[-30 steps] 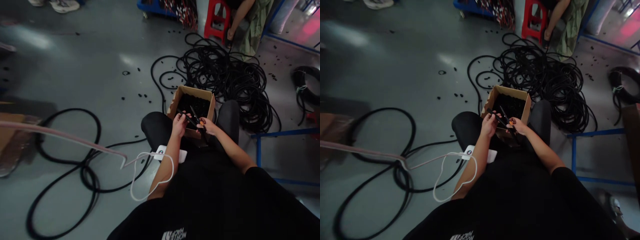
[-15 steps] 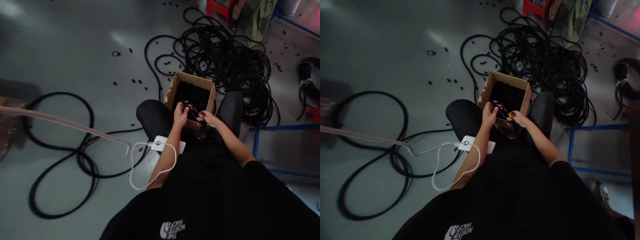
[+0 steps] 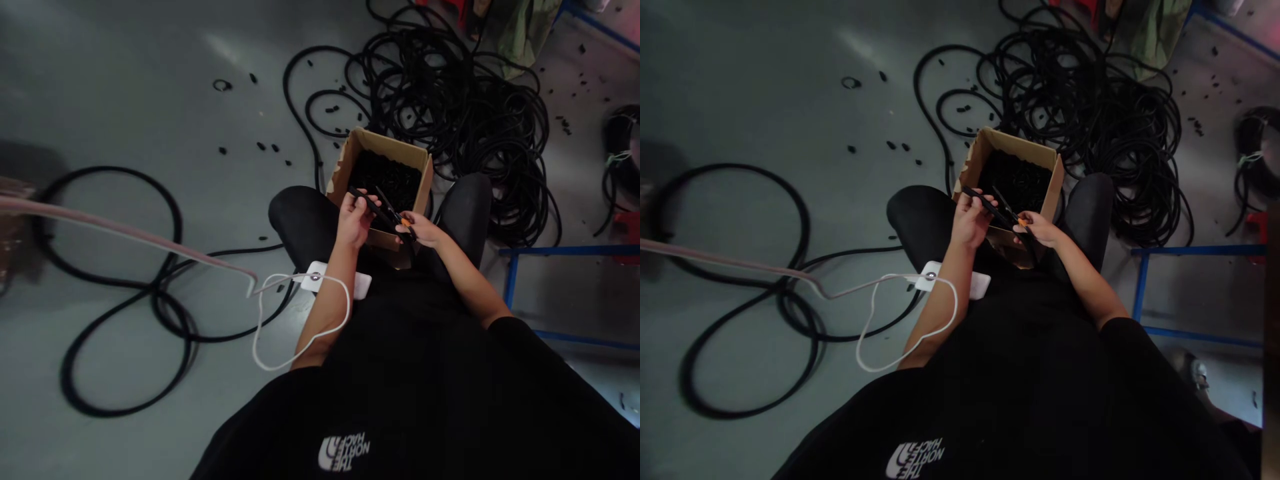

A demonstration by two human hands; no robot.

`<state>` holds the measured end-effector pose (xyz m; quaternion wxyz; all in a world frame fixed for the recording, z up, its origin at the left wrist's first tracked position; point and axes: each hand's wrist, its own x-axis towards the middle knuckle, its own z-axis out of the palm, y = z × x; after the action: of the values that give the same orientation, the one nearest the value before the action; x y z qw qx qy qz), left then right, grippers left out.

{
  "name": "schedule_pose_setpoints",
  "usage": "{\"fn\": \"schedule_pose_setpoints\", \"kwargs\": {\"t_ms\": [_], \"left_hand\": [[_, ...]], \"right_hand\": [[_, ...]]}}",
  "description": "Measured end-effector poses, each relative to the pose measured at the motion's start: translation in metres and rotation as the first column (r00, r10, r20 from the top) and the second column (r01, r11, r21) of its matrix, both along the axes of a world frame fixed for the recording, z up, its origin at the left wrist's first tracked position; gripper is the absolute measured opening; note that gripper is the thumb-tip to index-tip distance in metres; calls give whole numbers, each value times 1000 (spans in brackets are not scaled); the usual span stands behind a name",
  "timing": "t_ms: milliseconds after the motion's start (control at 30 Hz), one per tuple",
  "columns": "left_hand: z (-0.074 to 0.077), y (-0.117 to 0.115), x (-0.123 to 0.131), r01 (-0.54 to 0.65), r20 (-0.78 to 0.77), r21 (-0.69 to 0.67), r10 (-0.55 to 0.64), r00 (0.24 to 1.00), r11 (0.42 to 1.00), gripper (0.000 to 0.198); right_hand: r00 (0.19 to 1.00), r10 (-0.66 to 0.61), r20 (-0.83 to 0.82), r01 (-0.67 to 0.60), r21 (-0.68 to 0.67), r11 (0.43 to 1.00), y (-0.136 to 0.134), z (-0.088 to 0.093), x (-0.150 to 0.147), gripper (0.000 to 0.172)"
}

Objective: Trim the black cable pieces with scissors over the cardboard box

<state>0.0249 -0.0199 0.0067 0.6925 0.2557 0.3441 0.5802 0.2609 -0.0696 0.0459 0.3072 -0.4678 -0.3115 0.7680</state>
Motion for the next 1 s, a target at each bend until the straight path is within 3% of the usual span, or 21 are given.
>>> {"fn": "schedule_pose_setpoints", "kwargs": {"t_ms": [200, 367, 467, 700, 1000], "left_hand": [[13, -3, 6, 127, -45, -25, -128, 991, 992, 55], [21, 0, 8, 96, -148, -41, -101, 984, 995, 43], [22, 2, 7, 92, -251, -53, -102, 963, 994, 40], [14, 1, 7, 171, -508, -12, -153, 848, 985, 60], [16, -13, 9, 284, -708, 110, -125, 695, 953, 56]], "right_hand": [[998, -30, 49, 29, 20, 999, -5, -3, -3, 88], [978, -164, 127, 155, 75, 985, -1, -2, -6, 67], [963, -181, 201, 167, 85, 982, 0, 0, -2, 66], [947, -149, 284, 108, 154, 982, -3, -5, 9, 80], [934, -80, 348, 49, 98, 994, -5, -3, 22, 82]]}}
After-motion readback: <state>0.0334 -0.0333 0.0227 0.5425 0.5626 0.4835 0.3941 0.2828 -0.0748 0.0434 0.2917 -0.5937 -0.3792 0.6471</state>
